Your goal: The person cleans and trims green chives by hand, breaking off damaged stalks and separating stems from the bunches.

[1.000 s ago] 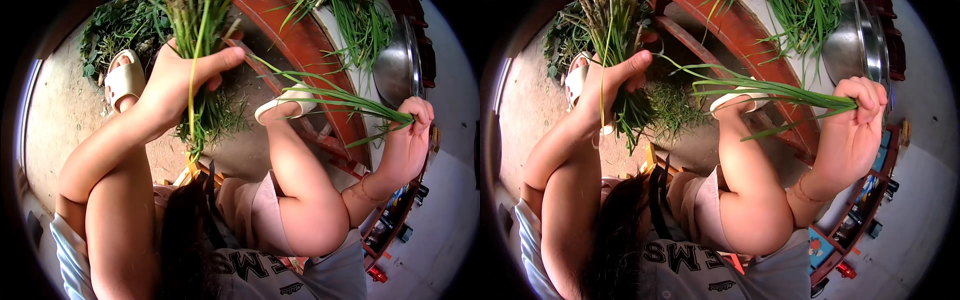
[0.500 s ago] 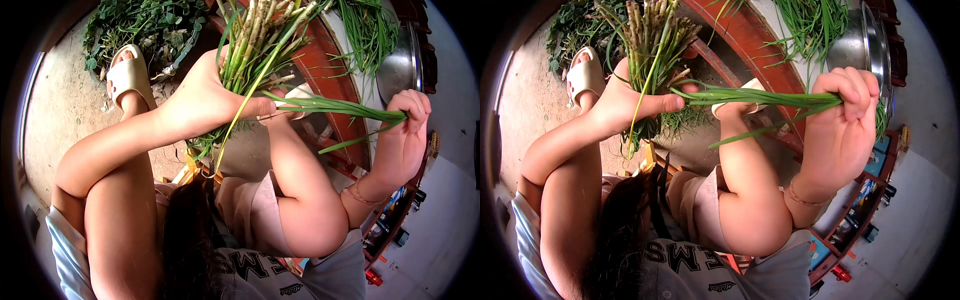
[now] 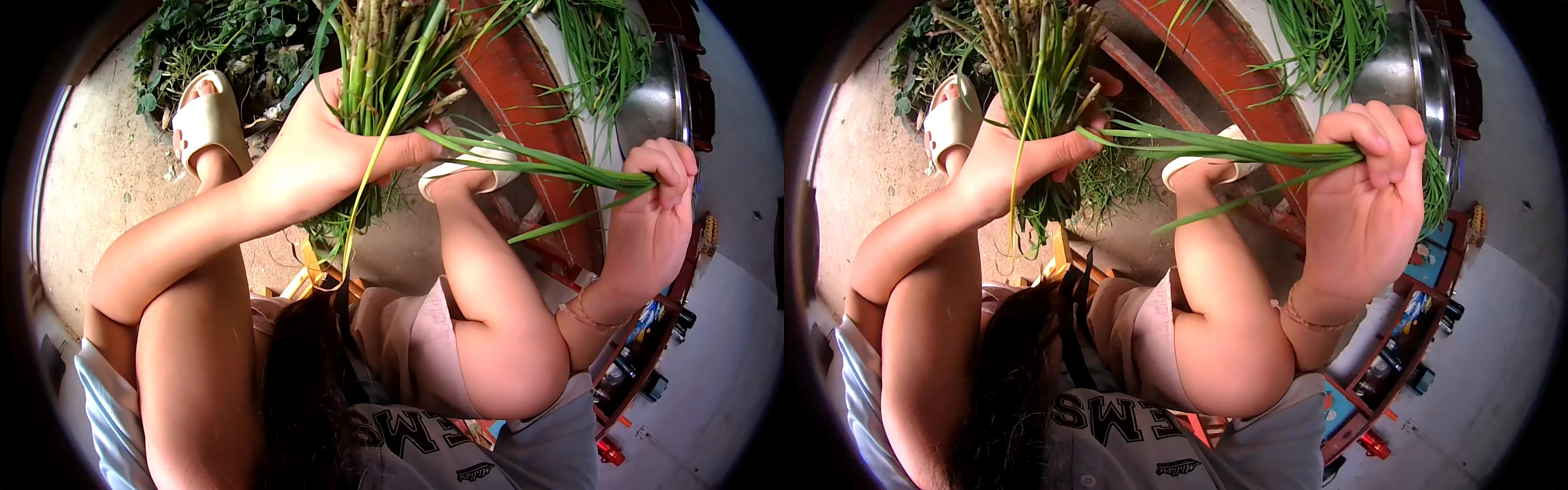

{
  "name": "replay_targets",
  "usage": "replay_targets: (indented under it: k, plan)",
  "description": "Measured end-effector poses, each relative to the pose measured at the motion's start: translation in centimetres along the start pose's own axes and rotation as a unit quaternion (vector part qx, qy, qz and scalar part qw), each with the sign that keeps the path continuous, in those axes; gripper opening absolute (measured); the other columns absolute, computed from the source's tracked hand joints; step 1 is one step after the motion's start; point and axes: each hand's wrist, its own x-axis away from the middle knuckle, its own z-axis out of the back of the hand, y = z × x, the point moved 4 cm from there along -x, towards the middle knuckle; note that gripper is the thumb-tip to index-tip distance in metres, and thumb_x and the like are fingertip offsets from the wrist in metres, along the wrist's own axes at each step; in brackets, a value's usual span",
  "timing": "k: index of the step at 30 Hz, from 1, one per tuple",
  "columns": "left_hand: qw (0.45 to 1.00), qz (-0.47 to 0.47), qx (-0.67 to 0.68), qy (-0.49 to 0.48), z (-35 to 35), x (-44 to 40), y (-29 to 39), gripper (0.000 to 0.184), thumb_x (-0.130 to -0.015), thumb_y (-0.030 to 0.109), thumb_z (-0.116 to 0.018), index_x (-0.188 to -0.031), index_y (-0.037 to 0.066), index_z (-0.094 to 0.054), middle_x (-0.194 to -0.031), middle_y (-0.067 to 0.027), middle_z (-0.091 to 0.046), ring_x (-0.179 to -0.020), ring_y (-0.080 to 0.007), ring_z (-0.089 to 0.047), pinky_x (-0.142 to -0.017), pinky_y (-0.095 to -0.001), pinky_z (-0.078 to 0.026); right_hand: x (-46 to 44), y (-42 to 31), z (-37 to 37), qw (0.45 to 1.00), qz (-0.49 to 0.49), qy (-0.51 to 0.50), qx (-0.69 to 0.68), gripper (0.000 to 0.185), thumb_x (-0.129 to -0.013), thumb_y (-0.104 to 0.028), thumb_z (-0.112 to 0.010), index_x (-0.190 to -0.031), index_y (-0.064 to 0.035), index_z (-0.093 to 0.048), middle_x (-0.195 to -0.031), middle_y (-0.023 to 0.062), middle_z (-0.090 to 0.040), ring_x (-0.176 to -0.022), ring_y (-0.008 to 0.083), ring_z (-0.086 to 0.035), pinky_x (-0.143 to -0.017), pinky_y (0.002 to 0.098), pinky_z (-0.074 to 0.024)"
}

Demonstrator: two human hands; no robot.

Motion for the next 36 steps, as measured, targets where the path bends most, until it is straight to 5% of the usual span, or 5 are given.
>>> replay_targets:
  k: [11,13,27,32,36]
  plan:
    - [0.997,0.047,-0.049,0.025,0.5,-0.6,-0.9,0.034,-0.07,0.003,-0.061,-0.103,0.0,-0.053,-0.067,-0.0006,-0.056,-0.047,-0.0031,-0.042,-0.043,-0.0162,-0.035,0.5,-0.5,-0.1,0.996,0.032,-0.017,0.084,0.023,-0.092,-0.017,-0.023,-0.075,-0.0072,-0.035,-0.059,-0.0013,-0.023,-0.055,0.01,-0.023,-0.064,0.0245,-0.03]
    - [0.997,0.052,-0.021,0.057,0.9,-0.7,-1.1,0.013,-0.066,0.004,-0.063,-0.076,0.001,-0.055,-0.059,0.001,-0.052,-0.048,-0.0044,-0.045,-0.045,-0.0192,-0.037,0.6,-0.4,-0.1,0.993,0.044,-0.026,0.11,0.023,-0.092,-0.017,-0.023,-0.075,-0.0072,-0.035,-0.059,-0.0012,-0.023,-0.055,0.0102,-0.023,-0.064,0.0246,-0.0295]
    - [0.985,0.124,-0.068,0.101,2.3,-0.5,-1.4,0.012,-0.064,0.002,-0.063,-0.073,0.002,-0.056,-0.053,0.0003,-0.05,-0.044,-0.0051,-0.043,-0.042,-0.0186,-0.033,0.5,0.7,0.4,0.968,0.059,-0.039,0.243,0.023,-0.092,-0.02,-0.025,-0.075,-0.0083,-0.034,-0.058,-0.0022,-0.023,-0.054,0.0097,-0.022,-0.061,0.0234,-0.029]
    - [0.971,0.169,-0.051,0.158,4.3,0.0,-2.8,0.021,-0.062,0.0,-0.062,-0.082,0.002,-0.057,-0.06,-0.0003,-0.052,-0.045,-0.006,-0.042,-0.043,-0.0184,-0.033,1.2,-2.1,-1.0,0.96,0.137,-0.088,0.226,0.023,-0.092,-0.019,-0.026,-0.073,-0.0081,-0.033,-0.058,-0.0019,-0.023,-0.053,0.0099,-0.022,-0.058,0.0236,-0.028]
    - [0.975,0.158,-0.093,0.124,5.1,0.0,-3.3,0.034,-0.064,-0.001,-0.057,-0.099,0.001,-0.057,-0.089,-0.0043,-0.061,-0.057,-0.0053,-0.047,-0.05,-0.0204,-0.039,1.8,-3.0,-1.3,0.962,0.178,-0.095,0.185,0.023,-0.092,-0.018,-0.026,-0.072,-0.0081,-0.033,-0.058,-0.0013,-0.022,-0.053,0.0106,-0.022,-0.057,0.0239,-0.0279]
